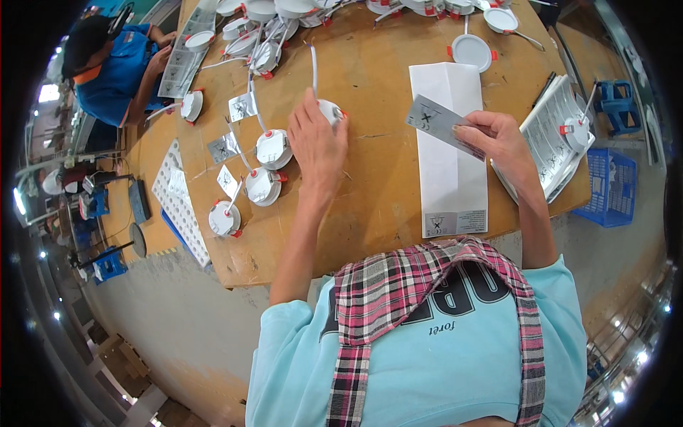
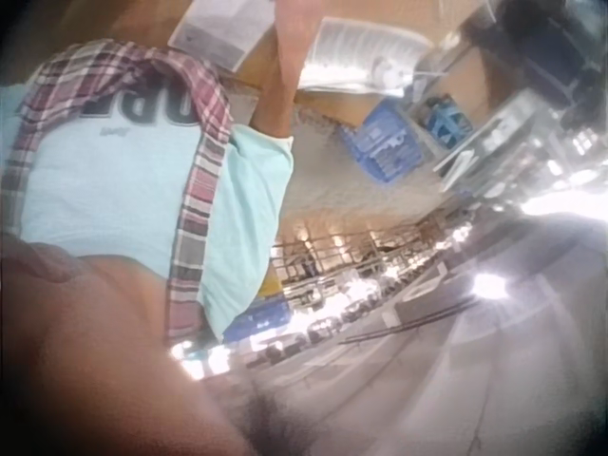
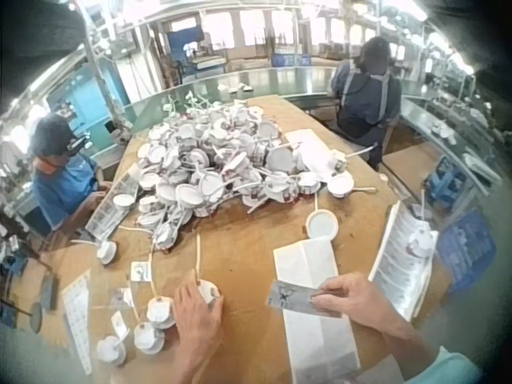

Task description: The person peels adhesive labels from a backing sheet by hand and wraps them around the wires of small LED light fixtures on the table.

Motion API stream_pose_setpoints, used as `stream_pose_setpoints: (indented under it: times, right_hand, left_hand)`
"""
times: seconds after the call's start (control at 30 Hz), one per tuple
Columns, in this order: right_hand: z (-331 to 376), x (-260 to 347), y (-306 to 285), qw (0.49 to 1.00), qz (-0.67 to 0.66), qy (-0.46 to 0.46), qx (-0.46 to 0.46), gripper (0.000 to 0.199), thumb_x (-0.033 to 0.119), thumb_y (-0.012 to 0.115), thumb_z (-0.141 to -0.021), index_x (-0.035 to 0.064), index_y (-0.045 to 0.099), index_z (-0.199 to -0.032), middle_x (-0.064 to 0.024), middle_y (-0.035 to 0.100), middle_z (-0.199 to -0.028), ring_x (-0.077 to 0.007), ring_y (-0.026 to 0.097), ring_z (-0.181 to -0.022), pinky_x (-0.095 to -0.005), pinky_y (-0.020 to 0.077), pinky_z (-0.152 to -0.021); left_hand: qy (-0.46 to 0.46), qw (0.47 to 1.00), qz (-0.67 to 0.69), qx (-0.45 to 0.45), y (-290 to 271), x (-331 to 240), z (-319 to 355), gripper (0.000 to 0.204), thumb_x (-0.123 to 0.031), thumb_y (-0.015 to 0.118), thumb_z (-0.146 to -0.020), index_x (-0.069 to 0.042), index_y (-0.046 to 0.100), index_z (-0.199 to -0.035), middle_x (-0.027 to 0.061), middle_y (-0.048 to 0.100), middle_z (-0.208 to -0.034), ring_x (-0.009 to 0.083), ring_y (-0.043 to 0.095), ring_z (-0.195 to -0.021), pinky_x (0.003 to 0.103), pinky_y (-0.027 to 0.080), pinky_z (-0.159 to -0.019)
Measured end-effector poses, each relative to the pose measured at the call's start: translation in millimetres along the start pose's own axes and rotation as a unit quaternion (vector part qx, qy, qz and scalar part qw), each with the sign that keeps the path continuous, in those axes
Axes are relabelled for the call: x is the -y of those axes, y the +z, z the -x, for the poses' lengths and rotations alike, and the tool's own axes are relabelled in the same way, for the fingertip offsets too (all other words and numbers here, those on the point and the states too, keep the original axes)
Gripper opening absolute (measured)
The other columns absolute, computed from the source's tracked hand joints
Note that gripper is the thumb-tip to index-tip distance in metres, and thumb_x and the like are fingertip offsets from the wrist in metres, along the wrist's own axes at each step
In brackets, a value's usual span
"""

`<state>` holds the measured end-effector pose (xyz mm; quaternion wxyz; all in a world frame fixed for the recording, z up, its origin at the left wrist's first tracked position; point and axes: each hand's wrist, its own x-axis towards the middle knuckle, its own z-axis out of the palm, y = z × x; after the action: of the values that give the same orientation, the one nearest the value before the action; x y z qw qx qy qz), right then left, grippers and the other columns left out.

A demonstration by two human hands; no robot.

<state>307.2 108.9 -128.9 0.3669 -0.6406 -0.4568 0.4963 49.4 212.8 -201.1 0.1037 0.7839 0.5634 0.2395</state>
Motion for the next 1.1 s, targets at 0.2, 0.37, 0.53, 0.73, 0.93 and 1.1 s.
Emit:
stream_pose_setpoints:
  times: [0.2,0.37,0.53,0.73,0.93,1.1]
  right_hand:
    - [-4.9,5.8,2.0,1.0,-0.001,-0.009,0.029,0.023,0.016,0.063,-0.085,-0.0043,0.065,-0.094,-0.0015,0.059,-0.073,-0.0069,0.054,-0.066,-0.0225,0.0425,-0.057]
    - [-3.8,17.6,13.9,0.997,-0.024,-0.037,0.06,0.023,0.012,0.063,-0.084,-0.0014,0.063,-0.102,-0.0032,0.061,-0.081,-0.0086,0.059,-0.075,-0.0228,0.0472,-0.066]
    - [3.5,25.9,21.5,0.994,-0.013,-0.058,0.089,0.029,0.012,0.063,-0.084,0.0027,0.058,-0.111,-0.0043,0.062,-0.08,-0.0086,0.058,-0.073,-0.0234,0.0468,-0.068]
    - [9.2,9.4,22.4,0.998,0.004,-0.06,0.026,0.027,0.014,0.064,-0.083,0.0014,0.06,-0.107,-0.0053,0.062,-0.075,-0.0116,0.056,-0.068,-0.0255,0.0453,-0.069]
    - [6.8,-8.5,27.1,0.991,0.104,-0.081,-0.028,0.021,0.018,0.064,-0.082,-0.0018,0.068,-0.09,-0.0069,0.065,-0.078,-0.0135,0.056,-0.075,-0.0274,0.0448,-0.071]
    - [-4.7,-14.4,29.1,0.999,0.02,-0.023,-0.014,0.022,0.017,0.065,-0.082,-0.0013,0.068,-0.093,-0.0064,0.065,-0.08,-0.0123,0.055,-0.074,-0.0267,0.0451,-0.07]
  left_hand:
    - [-0.018,0.989,0.078,0.121,-16.4,-54.0,44.8,0.085,-0.032,0.075,-0.073,0.007,0.032,-0.135,0.0183,0.049,-0.121,0.0319,0.046,-0.114,0.043,0.036,-0.097]
    - [-0.077,0.9,0.402,0.15,-41.2,-59.6,28.3,0.081,-0.033,0.076,-0.075,0.007,0.036,-0.132,0.0158,0.053,-0.117,0.0253,0.05,-0.111,0.039,0.038,-0.095]
    - [-0.174,0.786,0.538,0.251,-34.4,-62.5,21.6,0.047,-0.026,0.069,-0.082,0.001,0.054,-0.117,0.01,0.062,-0.103,0.0152,0.059,-0.095,0.029,0.044,-0.084]
    - [-0.166,0.74,0.591,0.274,-26.6,-55.5,28.7,0.015,-0.016,0.069,-0.084,-0.004,0.062,-0.087,0.0005,0.064,-0.08,0.0074,0.058,-0.075,0.025,0.044,-0.073]
    - [-0.176,0.744,0.598,0.242,-21.2,-50.5,24.6,0.015,-0.017,0.07,-0.083,-0.004,0.062,-0.085,-0.0007,0.063,-0.074,0.004,0.052,-0.061,0.02,0.039,-0.056]
    - [-0.181,0.759,0.589,0.209,-8.1,-45.8,13.3,0.014,-0.015,0.07,-0.083,-0.003,0.062,-0.081,0.001,0.063,-0.075,0.0066,0.054,-0.068,0.024,0.043,-0.068]
